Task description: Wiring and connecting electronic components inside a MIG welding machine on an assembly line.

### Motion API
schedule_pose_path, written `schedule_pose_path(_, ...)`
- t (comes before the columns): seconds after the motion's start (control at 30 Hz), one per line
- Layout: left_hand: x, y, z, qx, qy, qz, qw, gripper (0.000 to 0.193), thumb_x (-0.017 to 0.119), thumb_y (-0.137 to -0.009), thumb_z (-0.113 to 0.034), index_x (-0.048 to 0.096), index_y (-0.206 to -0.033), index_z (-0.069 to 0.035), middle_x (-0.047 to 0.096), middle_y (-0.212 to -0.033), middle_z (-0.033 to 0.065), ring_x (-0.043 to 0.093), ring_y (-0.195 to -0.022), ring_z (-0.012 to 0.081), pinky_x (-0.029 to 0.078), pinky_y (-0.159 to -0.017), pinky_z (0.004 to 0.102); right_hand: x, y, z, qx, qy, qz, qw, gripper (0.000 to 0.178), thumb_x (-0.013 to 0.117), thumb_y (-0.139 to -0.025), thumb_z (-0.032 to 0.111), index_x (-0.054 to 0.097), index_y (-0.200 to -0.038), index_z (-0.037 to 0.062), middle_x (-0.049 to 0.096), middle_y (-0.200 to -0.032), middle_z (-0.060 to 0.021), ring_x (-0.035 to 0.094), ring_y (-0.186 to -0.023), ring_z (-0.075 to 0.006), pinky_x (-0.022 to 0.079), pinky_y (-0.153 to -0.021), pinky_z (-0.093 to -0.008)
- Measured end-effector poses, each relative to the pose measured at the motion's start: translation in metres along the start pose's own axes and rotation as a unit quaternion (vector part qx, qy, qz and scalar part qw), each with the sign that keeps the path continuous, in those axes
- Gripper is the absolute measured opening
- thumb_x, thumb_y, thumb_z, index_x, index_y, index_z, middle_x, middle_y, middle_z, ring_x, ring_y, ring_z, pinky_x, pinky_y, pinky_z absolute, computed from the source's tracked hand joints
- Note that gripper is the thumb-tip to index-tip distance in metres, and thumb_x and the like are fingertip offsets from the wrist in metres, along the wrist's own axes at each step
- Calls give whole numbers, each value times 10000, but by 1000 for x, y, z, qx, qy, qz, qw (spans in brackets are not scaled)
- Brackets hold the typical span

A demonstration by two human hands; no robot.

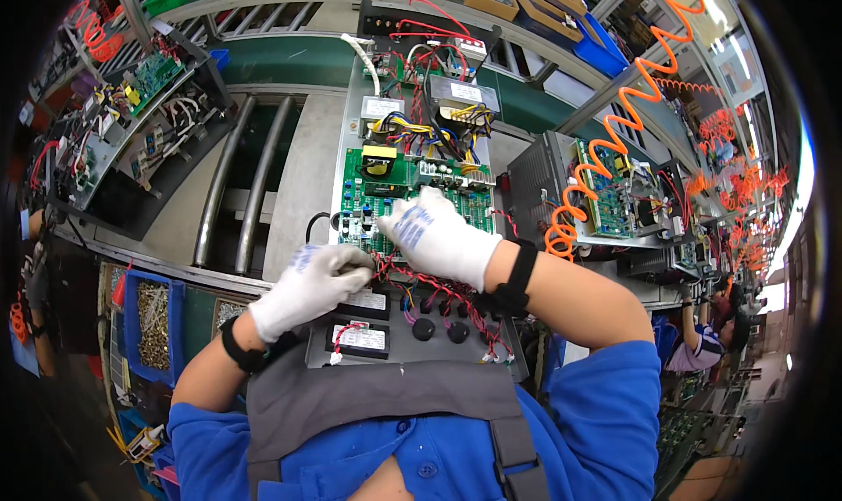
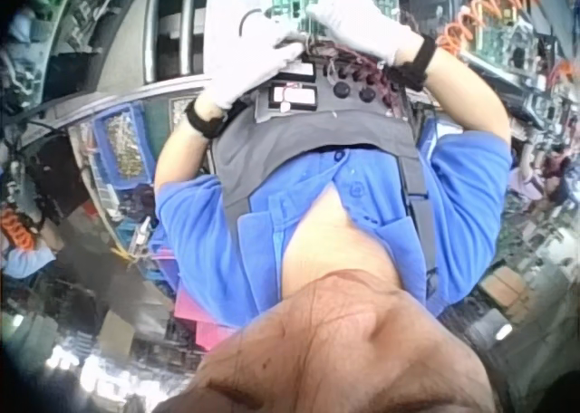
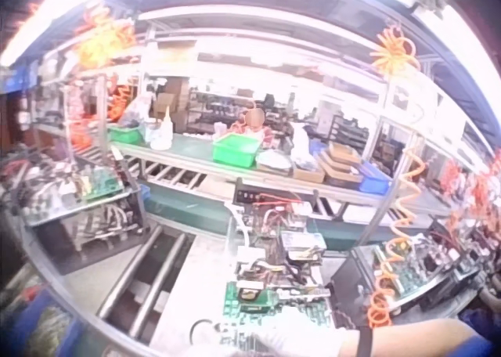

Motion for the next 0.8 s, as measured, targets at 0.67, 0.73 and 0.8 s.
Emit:
schedule_pose_path(0.67,9,79,-13,175,-208,-22,962,544,578,-670,15,588,-1203,-94,528,-1296,146,454,-1264,368,400,-998,474,14,36,-21,88,-372,-145,912,98,696,-710,89,648,-785,49,597,-776,-101,610,-779,-284,482,-679,-391)
schedule_pose_path(0.73,9,79,-10,168,-189,-24,967,565,574,-655,34,585,-1205,-94,526,-1297,151,449,-1268,379,389,-1020,476,18,37,-24,96,-403,-155,897,103,707,-695,85,649,-769,42,593,-755,-99,606,-748,-272,479,-662,-381)
schedule_pose_path(0.8,11,79,-9,167,-202,-17,965,559,576,-657,34,586,-1201,-92,521,-1304,148,442,-1274,380,391,-1016,472,18,36,-22,84,-398,-166,899,104,709,-690,80,646,-765,43,592,-744,-96,603,-732,-271,476,-650,-382)
Point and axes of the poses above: each hand's wrist, its own y-axis away from the middle knuckle, its own x-axis out of the palm, z = x × y, the point moved 10 cm from there along -y, towards the middle knuckle
